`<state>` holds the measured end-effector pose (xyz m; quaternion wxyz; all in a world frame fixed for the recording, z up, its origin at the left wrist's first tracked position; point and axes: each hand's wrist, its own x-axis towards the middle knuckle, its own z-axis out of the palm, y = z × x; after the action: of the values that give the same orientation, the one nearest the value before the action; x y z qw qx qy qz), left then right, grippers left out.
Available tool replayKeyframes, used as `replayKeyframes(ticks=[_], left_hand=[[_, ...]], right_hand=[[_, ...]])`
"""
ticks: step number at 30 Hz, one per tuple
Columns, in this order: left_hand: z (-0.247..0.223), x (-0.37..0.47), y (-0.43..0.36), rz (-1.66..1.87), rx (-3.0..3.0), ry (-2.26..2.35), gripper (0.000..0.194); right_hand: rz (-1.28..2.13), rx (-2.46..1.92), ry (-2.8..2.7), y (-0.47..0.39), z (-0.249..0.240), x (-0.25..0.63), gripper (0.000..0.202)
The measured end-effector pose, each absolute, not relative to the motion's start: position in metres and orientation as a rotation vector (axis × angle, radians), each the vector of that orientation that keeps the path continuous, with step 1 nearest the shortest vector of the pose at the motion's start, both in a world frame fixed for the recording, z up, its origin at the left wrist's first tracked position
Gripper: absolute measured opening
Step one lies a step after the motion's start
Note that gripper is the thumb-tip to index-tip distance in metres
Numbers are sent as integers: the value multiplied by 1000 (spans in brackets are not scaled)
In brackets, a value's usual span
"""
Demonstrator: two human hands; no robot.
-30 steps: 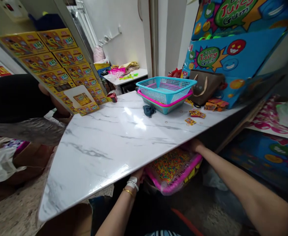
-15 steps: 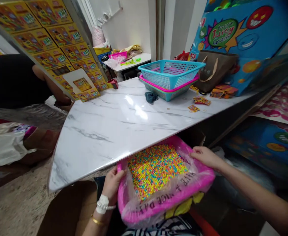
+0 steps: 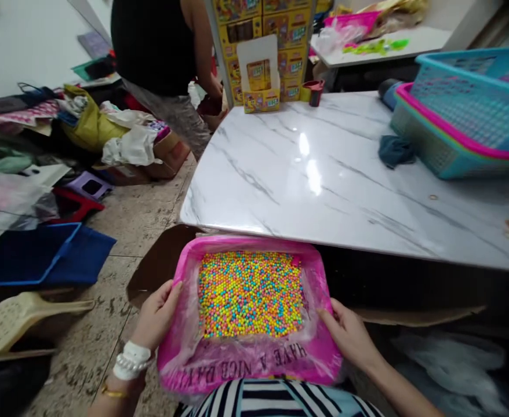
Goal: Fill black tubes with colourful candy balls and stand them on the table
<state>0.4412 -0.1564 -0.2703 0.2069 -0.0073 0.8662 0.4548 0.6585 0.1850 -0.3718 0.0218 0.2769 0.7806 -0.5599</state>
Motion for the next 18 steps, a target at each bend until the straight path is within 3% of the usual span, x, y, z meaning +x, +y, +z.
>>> replayKeyframes(ticks=[7,12,18], left_hand=[[-251,438,-191,1093,-187,2672,43],[-267,408,-201,1055,-188,2706,48],[-310,392,-216,1500,-354,2356,50]], right_hand=[[-1610,899,2539,142,-386,614,36],[-1637,1005,2579,119,-382,619,40],[-1524,1030,2549,138,-377,631,41]])
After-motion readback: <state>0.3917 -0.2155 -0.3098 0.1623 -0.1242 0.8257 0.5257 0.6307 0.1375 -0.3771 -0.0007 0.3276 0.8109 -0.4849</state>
